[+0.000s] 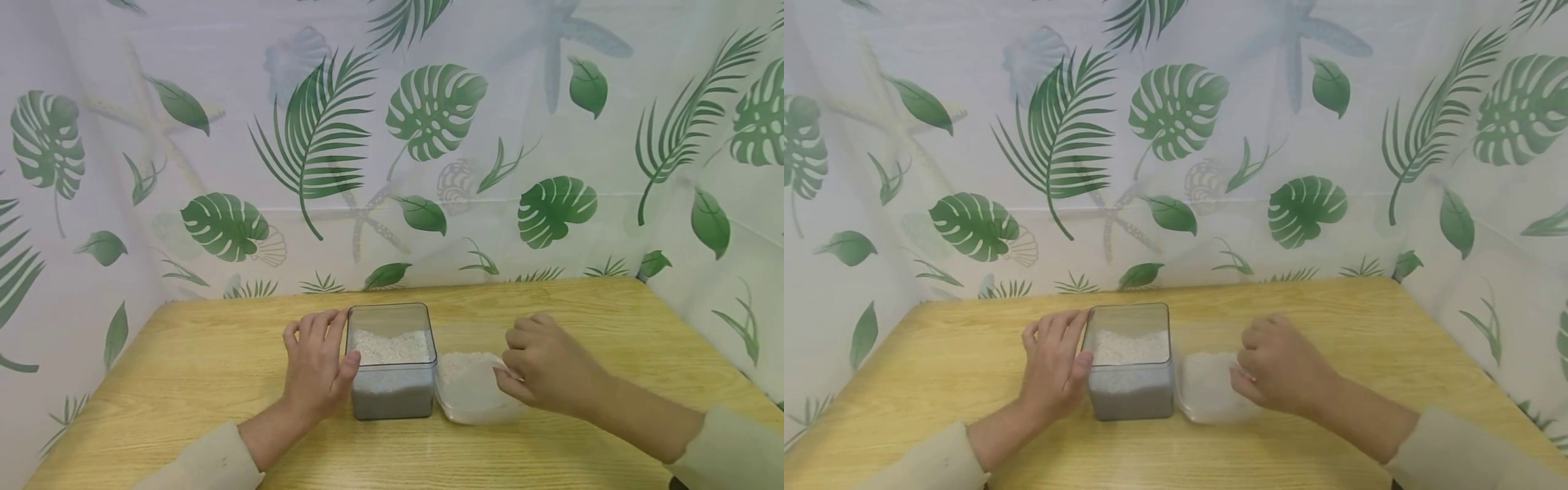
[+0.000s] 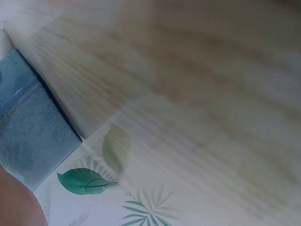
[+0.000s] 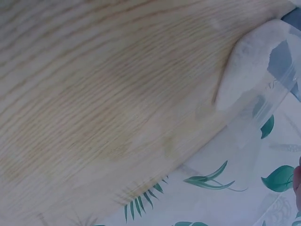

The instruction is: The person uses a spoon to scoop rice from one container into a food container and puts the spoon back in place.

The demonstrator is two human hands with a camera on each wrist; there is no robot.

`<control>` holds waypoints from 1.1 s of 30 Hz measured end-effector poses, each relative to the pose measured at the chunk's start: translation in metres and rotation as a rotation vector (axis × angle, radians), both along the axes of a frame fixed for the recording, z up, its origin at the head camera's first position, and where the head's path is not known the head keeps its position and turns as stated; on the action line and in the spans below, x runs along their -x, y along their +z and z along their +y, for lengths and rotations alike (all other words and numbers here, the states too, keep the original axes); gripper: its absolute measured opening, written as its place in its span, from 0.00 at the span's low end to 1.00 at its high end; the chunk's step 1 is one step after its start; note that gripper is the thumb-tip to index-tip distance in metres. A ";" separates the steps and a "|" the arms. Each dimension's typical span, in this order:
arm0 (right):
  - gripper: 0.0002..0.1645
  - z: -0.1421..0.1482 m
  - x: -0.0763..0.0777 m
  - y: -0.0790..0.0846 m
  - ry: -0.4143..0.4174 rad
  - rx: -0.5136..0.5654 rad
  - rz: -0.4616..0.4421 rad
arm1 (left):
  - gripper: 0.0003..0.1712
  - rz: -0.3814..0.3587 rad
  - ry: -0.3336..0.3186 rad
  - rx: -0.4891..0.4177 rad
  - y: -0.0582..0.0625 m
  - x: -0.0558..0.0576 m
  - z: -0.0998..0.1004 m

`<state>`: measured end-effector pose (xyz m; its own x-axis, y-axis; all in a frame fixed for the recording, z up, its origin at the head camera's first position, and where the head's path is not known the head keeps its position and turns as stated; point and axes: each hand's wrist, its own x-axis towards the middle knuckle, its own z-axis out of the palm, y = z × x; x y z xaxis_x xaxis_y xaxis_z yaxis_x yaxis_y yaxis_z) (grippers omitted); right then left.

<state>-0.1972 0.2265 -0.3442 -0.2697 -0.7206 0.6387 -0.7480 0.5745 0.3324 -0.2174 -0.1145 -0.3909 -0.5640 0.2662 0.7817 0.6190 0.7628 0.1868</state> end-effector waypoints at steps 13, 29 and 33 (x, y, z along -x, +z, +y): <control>0.28 0.006 0.009 0.042 -0.083 0.101 0.094 | 0.51 0.001 -0.002 0.000 0.001 -0.001 0.000; 0.23 -0.071 0.024 0.083 -0.101 0.050 0.122 | 0.52 0.010 -0.004 -0.011 -0.001 0.000 0.001; 0.23 -0.086 0.027 0.078 -0.131 -0.010 0.131 | 0.52 0.009 -0.003 -0.006 -0.001 0.000 0.000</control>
